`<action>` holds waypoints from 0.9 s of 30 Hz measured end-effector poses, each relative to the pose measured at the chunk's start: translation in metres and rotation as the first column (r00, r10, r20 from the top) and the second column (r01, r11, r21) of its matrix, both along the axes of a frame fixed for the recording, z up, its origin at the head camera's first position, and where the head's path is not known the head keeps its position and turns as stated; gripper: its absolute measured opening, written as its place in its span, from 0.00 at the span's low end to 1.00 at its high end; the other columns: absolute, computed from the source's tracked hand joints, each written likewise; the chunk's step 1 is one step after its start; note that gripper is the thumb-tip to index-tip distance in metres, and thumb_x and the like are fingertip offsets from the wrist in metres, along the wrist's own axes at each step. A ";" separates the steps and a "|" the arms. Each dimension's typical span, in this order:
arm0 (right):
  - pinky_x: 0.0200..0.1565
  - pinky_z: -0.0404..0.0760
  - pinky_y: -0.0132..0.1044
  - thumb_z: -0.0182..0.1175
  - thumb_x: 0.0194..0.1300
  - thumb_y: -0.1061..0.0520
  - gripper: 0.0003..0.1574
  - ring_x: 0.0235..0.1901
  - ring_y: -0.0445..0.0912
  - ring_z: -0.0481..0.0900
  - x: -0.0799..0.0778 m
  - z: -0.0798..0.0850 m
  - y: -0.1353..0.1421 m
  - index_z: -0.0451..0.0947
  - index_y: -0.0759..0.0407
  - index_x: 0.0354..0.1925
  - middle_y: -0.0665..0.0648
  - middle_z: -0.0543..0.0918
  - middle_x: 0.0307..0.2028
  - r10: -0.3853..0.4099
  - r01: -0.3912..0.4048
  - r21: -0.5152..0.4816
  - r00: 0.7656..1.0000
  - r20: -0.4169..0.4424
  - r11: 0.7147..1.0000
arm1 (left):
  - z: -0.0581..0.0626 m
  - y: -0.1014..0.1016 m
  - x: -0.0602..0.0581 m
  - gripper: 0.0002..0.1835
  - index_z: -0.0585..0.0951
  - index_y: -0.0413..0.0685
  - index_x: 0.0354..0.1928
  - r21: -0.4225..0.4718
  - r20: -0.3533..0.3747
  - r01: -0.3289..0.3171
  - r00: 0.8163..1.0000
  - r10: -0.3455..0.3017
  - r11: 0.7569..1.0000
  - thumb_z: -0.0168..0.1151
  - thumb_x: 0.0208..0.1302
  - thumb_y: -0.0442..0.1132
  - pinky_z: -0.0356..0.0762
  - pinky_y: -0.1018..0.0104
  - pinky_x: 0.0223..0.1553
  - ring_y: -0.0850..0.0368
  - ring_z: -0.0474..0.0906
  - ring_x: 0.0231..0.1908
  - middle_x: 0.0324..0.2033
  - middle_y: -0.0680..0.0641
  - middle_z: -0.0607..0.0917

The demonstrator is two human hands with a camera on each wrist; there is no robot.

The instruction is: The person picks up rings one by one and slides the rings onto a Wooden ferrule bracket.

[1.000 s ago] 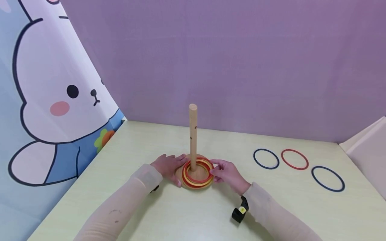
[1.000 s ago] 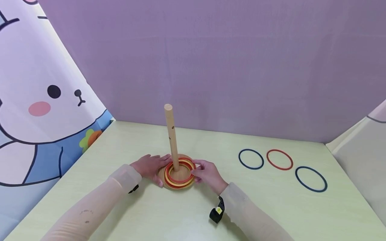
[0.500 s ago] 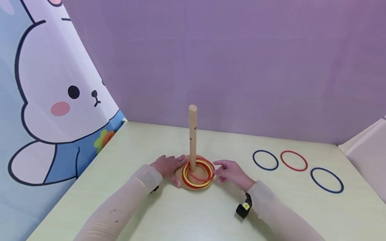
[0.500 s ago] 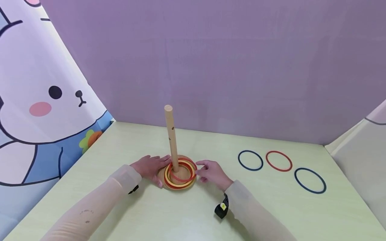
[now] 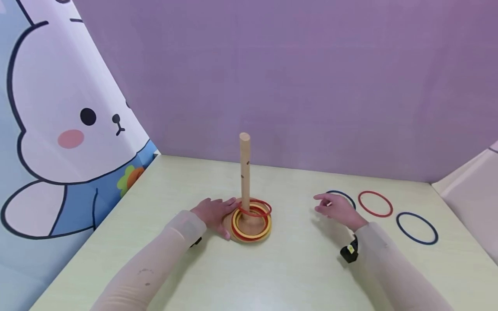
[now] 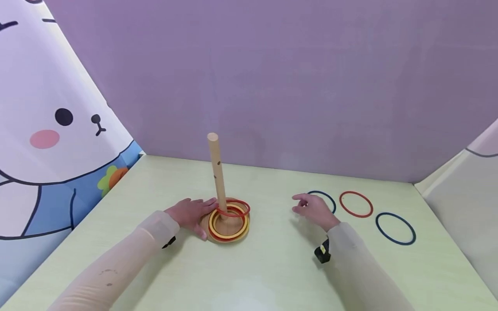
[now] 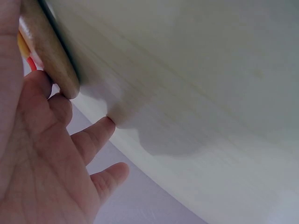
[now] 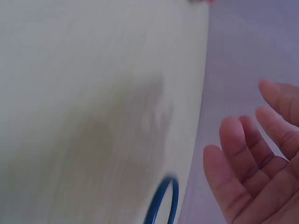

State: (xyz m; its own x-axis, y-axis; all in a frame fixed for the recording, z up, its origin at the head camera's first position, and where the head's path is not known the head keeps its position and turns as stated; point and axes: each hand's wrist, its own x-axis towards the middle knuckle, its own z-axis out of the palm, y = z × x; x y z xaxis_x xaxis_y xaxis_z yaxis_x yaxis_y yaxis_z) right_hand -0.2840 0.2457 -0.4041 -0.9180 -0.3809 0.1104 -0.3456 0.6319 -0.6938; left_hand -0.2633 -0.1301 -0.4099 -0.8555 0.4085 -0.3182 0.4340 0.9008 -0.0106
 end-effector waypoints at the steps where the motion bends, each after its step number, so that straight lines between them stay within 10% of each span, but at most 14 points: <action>1: 0.32 0.79 0.35 0.63 0.61 0.62 0.23 0.31 0.47 0.78 -0.001 0.000 0.005 0.76 0.74 0.52 0.54 0.79 0.30 0.002 -0.001 0.018 0.999 -0.046 1.000 | 0.000 0.000 -0.001 0.57 0.52 0.63 0.75 0.002 -0.002 0.001 1.000 -0.001 1.000 0.69 0.45 0.68 0.59 0.41 0.63 0.42 0.61 0.67 0.73 0.55 0.55; 7: 0.30 0.74 0.38 0.63 0.58 0.61 0.19 0.27 0.47 0.76 -0.001 0.003 0.026 0.78 0.71 0.47 0.57 0.78 0.29 -0.011 0.030 0.109 0.985 -0.171 0.994 | -0.001 -0.003 -0.002 0.57 0.54 0.61 0.75 0.014 -0.010 0.008 1.000 -0.008 1.000 0.69 0.45 0.67 0.60 0.41 0.62 0.41 0.62 0.67 0.73 0.54 0.56; 27: 0.36 0.80 0.51 0.63 0.60 0.62 0.17 0.40 0.57 0.81 -0.009 0.001 0.036 0.81 0.65 0.48 0.64 0.84 0.39 -0.015 0.046 0.500 0.998 -0.067 0.865 | 0.003 0.000 0.002 0.56 0.54 0.61 0.75 0.047 0.025 -0.018 1.000 0.017 0.999 0.70 0.46 0.65 0.56 0.39 0.64 0.41 0.59 0.68 0.73 0.55 0.55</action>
State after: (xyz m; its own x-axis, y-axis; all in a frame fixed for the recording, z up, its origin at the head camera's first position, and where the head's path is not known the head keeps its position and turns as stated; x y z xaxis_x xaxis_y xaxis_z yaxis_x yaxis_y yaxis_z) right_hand -0.2930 0.2822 -0.4029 -0.9278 -0.3714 -0.0341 -0.3507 0.8998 -0.2596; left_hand -0.2615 -0.1301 -0.4068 -0.8551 0.4084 -0.3195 0.4176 0.9076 0.0425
